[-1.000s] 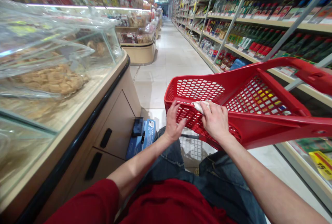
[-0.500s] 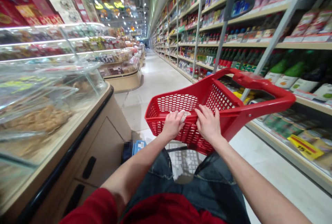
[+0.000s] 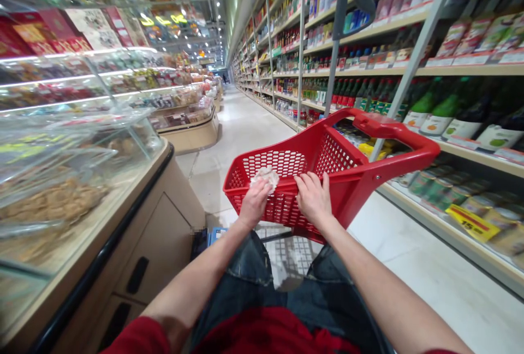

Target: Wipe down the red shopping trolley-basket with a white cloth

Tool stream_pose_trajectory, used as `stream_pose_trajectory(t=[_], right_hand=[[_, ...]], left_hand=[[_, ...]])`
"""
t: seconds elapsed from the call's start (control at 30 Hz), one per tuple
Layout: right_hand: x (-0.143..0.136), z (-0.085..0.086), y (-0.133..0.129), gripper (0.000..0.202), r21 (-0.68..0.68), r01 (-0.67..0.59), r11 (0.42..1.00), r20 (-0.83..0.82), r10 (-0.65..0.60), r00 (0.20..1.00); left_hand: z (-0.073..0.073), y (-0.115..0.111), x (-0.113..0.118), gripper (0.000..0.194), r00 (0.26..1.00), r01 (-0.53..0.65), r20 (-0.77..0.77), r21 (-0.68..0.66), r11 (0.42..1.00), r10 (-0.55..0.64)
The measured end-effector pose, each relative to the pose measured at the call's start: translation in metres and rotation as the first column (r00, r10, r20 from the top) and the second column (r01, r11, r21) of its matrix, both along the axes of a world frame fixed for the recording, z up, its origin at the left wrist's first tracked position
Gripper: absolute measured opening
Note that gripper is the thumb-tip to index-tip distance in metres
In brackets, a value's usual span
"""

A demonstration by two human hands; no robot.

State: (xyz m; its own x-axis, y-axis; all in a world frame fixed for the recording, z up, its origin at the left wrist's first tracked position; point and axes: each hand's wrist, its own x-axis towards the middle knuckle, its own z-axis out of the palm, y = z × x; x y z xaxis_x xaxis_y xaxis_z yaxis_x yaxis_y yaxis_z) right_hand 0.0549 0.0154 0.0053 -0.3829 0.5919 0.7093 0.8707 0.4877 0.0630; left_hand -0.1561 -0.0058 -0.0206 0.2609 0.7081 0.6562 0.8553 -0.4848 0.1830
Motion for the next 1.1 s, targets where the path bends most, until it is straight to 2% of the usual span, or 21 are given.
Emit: stream_pose_trajectory(t=[0.07, 0.17, 0.23, 0.3, 0.4, 0.5, 0.63, 0.83, 0.93, 1.0, 1.1], right_hand=[[-0.004, 0.0, 0.0, 0.046, -0.002, 0.003, 1.0, 0.01, -0.003, 1.0], [-0.007, -0.001, 0.0, 0.045, 0.007, -0.011, 1.0, 0.033, 0.01, 0.999], [-0.008, -0.002, 0.002, 0.043, 0.025, -0.016, 1.0, 0.031, 0.015, 0.999], [-0.01, -0.004, 0.003, 0.041, 0.044, -0.014, 0.999, 0.025, 0.013, 1.0], [-0.013, -0.005, 0.005, 0.039, 0.052, -0.013, 0.999, 0.036, 0.011, 0.999], [-0.013, -0.005, 0.004, 0.041, 0.055, -0.03, 0.998, 0.049, 0.027, 0.998], [-0.012, -0.007, 0.005, 0.048, 0.072, -0.067, 0.995, 0.043, 0.064, 0.997], [-0.01, -0.01, 0.006, 0.044, 0.086, -0.058, 0.995, 0.059, 0.053, 0.997], [-0.011, -0.009, 0.005, 0.044, 0.079, -0.054, 0.995, 0.058, 0.049, 0.997], [-0.012, -0.008, 0.005, 0.043, 0.069, -0.047, 0.996, 0.051, 0.044, 0.998], [-0.014, -0.007, 0.004, 0.042, 0.05, -0.03, 0.998, 0.046, 0.028, 0.999]], left_hand=[[-0.002, 0.0, 0.02, 0.036, 1.0, -0.013, 0.005, 0.017, 1.0, 0.013], [0.006, 0.002, 0.037, 0.042, 0.983, -0.168, 0.08, -0.003, 0.986, 0.167], [0.015, 0.004, 0.039, 0.04, 0.964, -0.245, 0.096, -0.052, 0.968, 0.249], [0.021, 0.007, 0.036, 0.03, 0.961, -0.266, 0.057, -0.094, 0.959, 0.272], [0.022, 0.01, 0.031, 0.024, 0.951, -0.307, 0.019, -0.043, 0.951, 0.308], [0.017, 0.012, 0.028, 0.024, 0.952, -0.303, -0.028, 0.029, 0.953, 0.304], [0.014, 0.014, 0.025, 0.024, 0.974, -0.225, -0.022, -0.012, 0.974, 0.225], [0.024, 0.012, 0.024, 0.026, 0.971, -0.226, 0.07, -0.062, 0.972, 0.23], [0.027, 0.013, 0.024, 0.036, 0.942, -0.292, 0.141, -0.097, 0.951, 0.304], [0.024, 0.013, 0.025, 0.037, 0.933, -0.334, 0.107, -0.106, 0.937, 0.345], [0.016, 0.014, 0.028, 0.027, 0.943, -0.334, -0.024, -0.062, 0.94, 0.333]])
